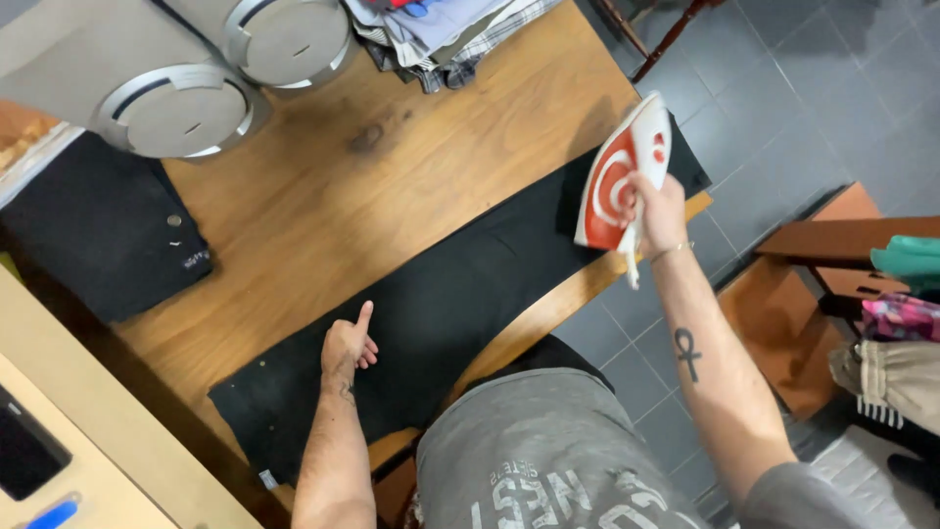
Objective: Ironing a pair of black pants on a wooden table and then placing them on a hanger.
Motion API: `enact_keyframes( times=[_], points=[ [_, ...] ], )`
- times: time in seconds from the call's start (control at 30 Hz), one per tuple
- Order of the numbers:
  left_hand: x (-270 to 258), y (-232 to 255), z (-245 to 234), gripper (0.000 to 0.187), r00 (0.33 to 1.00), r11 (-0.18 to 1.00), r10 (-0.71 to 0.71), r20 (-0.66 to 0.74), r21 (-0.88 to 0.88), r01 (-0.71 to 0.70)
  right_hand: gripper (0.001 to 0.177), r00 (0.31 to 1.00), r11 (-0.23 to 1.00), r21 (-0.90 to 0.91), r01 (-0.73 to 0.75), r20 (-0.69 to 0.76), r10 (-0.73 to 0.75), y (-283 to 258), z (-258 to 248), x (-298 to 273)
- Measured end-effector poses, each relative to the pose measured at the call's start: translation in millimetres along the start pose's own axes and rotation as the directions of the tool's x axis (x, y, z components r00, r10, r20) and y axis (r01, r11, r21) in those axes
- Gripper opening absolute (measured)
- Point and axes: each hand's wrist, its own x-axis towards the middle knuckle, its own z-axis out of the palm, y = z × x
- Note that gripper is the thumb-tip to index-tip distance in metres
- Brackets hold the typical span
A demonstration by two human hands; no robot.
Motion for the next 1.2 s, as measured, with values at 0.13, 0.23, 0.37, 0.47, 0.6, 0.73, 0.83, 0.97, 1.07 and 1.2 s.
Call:
enact_keyframes(
  times=[0.13, 0.23, 0.37, 0.47, 0.6, 0.73, 0.83, 0.97, 1.07, 1.2],
  points=[
    [1.9, -8.4, 4.1, 0.092, 1.0, 1.0, -0.004, -0.001, -0.021, 0.004, 0.019, 0.957, 0.975, -0.221, -0.02, 0.28, 0.083, -10.3, 53.8, -90.0],
    [-0.3, -2.0, 0.6, 0.092, 0.999, 0.999, 0.031, -0.019, -0.029, -0.032, 0.035, 0.881, 0.739, -0.645, 0.197, 0.447, 0.154, -2.2, 84.8, -120.3],
    [-6.3, -1.6, -0.8, 0.092, 1.0, 1.0, 0.031, -0.004, -0.003, -0.031, 0.056, 0.799, 0.417, -0.811, 0.411, 0.541, 0.263, 26.0, 115.3, -151.3],
    [-3.5, 0.0, 0.3, 0.092, 1.0, 1.0, 0.028, -0.001, 0.014, -0.028, 0.066, 0.787, 0.236, -0.848, 0.475, 0.529, 0.318, 36.8, 120.5, -155.4],
    [-3.4, -3.2, 3.3, 0.091, 0.999, 0.999, 0.027, -0.026, 0.023, -0.027, 0.069, 0.816, 0.13, -0.875, 0.466, 0.482, 0.318, 17.9, 112.0, -148.8],
    [-15.5, 6.2, 0.1, 0.09, 0.997, 0.999, 0.033, -0.076, 0.009, -0.032, 0.065, 0.866, 0.173, -0.904, 0.392, 0.426, 0.264, 10.9, 93.1, -118.2],
    [-17.8, 1.6, 7.0, 0.088, 0.995, 1.0, -0.005, -0.095, 0.014, 0.006, 0.066, 0.917, 0.185, -0.937, 0.297, 0.334, 0.218, 37.5, 65.5, -73.2],
    [-43.6, 14.9, 5.7, 0.086, 0.986, 0.998, -0.058, -0.159, -0.022, 0.055, 0.062, 0.956, 0.214, -0.95, 0.228, 0.26, 0.136, 33.9, 33.4, -27.5],
    [-60.8, 28.9, 6.7, 0.085, 0.977, 0.994, -0.106, -0.185, -0.045, 0.099, 0.057, 0.973, 0.251, -0.95, 0.188, 0.214, 0.082, 27.0, 6.3, 8.7],
    [-24.4, 4.7, 26.6, 0.078, 0.97, 0.957, -0.187, -0.157, -0.251, 0.144, 0.048, 0.985, 0.309, -0.939, 0.148, 0.169, 0.043, 4.4, -28.0, 41.9]
  ],
)
